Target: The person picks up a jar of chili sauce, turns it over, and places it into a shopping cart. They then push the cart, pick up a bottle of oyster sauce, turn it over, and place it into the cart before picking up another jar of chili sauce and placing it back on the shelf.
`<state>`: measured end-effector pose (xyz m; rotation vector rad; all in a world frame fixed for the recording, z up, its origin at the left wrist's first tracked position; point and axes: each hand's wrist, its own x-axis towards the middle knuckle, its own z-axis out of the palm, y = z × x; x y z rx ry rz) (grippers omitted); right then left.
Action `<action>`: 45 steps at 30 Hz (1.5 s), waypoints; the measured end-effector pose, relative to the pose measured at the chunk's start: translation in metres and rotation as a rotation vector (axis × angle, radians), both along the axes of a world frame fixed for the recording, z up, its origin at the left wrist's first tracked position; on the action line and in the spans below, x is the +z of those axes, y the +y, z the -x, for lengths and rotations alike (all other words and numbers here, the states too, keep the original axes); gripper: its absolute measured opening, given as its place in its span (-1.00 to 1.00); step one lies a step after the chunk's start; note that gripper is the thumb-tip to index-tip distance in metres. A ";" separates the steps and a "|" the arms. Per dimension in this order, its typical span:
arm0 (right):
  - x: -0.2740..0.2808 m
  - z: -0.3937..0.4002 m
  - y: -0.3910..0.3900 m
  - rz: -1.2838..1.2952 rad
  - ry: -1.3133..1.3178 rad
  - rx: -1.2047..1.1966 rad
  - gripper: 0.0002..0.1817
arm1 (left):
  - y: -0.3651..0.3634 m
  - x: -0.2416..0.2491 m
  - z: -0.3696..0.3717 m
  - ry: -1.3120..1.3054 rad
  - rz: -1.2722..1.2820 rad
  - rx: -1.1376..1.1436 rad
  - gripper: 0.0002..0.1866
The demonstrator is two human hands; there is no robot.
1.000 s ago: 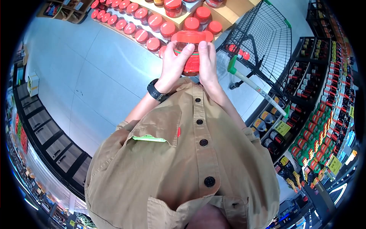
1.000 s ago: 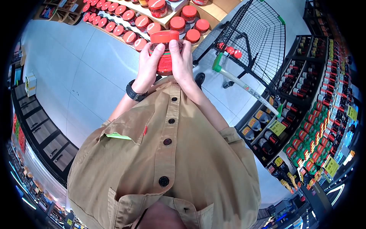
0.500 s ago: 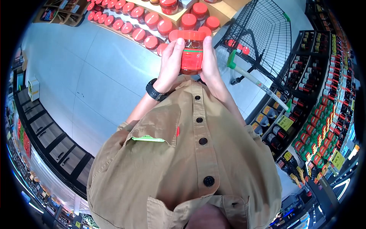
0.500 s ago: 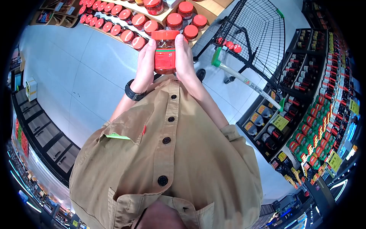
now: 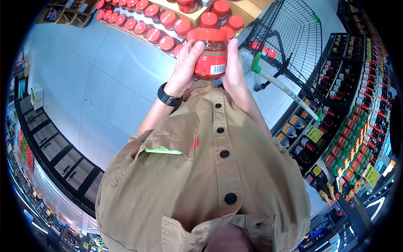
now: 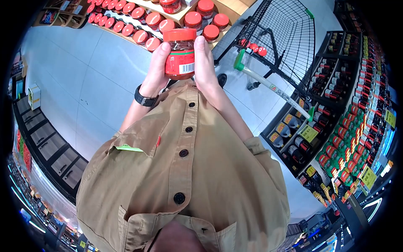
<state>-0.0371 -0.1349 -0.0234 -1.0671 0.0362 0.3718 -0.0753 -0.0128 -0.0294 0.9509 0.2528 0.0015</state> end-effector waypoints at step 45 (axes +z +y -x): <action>-0.007 0.001 -0.004 0.239 -0.188 0.041 -0.45 | -0.006 -0.007 0.012 0.093 0.237 -0.012 -0.30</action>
